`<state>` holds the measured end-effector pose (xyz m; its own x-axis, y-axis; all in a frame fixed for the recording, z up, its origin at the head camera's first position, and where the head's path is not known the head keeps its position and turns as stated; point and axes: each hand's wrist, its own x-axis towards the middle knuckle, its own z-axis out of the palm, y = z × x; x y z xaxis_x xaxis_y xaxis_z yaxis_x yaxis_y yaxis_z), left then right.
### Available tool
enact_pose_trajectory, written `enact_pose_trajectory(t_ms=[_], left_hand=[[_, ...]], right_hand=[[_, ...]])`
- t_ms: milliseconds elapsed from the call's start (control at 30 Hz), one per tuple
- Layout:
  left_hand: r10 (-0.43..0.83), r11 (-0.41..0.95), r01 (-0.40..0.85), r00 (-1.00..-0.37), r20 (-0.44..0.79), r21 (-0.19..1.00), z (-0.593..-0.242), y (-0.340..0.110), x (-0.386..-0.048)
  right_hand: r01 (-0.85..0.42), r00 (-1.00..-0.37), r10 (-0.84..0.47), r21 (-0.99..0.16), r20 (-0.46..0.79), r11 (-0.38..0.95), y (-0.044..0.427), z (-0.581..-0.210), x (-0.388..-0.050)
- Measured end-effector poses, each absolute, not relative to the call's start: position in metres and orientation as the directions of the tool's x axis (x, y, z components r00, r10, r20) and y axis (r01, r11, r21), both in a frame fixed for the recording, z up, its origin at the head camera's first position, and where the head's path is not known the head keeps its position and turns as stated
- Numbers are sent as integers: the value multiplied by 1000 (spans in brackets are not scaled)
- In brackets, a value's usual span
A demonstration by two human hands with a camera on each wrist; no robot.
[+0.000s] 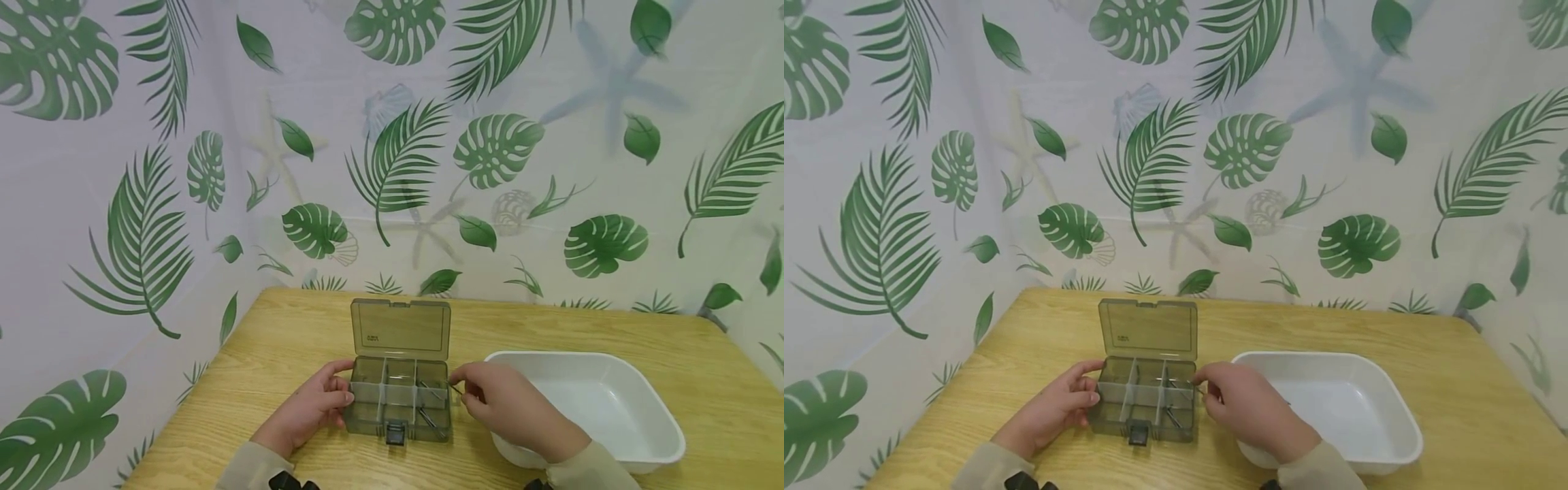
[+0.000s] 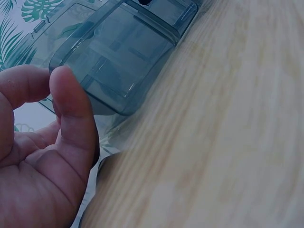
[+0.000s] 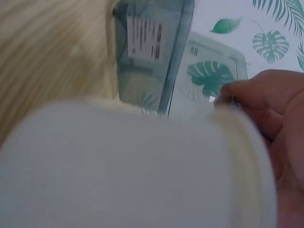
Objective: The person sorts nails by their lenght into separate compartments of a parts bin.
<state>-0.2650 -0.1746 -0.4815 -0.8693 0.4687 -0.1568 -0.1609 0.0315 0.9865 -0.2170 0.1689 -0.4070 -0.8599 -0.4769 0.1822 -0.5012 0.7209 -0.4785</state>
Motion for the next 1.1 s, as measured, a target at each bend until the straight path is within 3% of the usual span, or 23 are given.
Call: enact_pose_trajectory(t_ms=[367,800,1100], left_hand=[[471,30,-162,-868,-157,986,-481,-175,-263],[474,36,-153,-868,-151,988,-480,-175,-265],[480,32,-152,-865,-148,988,-480,-176,-265]], right_hand=[[-568,-820,-526,-428,224,703,142,-408,-222],[-486,-874,-422,-416,240,769,163,-408,-218],[-393,-919,-354,-443,172,806,193,-409,-218]])
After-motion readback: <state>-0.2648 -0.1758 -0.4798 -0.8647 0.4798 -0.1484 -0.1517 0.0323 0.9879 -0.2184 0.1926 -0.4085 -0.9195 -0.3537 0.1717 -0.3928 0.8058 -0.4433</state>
